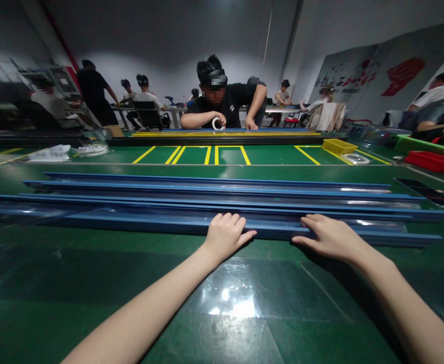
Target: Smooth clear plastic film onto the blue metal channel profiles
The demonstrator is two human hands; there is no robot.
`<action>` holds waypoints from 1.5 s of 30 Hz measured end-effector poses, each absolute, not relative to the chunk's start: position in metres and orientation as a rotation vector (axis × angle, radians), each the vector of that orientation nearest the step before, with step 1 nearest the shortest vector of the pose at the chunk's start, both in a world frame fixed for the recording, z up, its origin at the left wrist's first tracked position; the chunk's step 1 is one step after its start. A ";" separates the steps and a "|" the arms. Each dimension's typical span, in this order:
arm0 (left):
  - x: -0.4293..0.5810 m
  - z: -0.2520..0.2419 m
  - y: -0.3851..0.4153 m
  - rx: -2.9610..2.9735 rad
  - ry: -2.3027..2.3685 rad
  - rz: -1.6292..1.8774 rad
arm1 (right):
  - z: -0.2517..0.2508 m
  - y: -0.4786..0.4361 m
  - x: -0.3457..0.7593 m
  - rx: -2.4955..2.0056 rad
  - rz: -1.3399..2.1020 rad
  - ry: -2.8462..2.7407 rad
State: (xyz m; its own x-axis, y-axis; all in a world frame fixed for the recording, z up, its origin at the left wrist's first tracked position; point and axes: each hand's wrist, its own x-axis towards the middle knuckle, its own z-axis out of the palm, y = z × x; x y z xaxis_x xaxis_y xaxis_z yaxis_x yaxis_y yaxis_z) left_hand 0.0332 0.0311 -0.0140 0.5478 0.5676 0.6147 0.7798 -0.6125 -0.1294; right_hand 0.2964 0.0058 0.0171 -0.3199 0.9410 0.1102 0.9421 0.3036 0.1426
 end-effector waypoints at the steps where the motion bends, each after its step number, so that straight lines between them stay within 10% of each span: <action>1: 0.033 -0.014 0.031 -2.398 -1.097 -0.750 | 0.015 0.006 0.293 -1.811 -0.308 -2.535; 14: 0.033 -0.014 0.031 -2.423 -1.108 -0.730 | 0.003 -0.001 0.236 -1.360 -0.379 -2.459; 45: 0.031 -0.011 0.029 -2.444 -1.099 -0.844 | 0.030 0.005 0.311 -1.847 0.052 -2.354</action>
State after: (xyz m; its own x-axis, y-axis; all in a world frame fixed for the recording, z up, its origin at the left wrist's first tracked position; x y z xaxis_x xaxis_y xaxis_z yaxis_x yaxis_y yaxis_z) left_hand 0.0308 0.0288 -0.0109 0.5268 0.5637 0.6362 0.7598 -0.6478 -0.0553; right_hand 0.3105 0.0051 0.0303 -0.2312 0.9682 0.0955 0.9631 0.2416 -0.1188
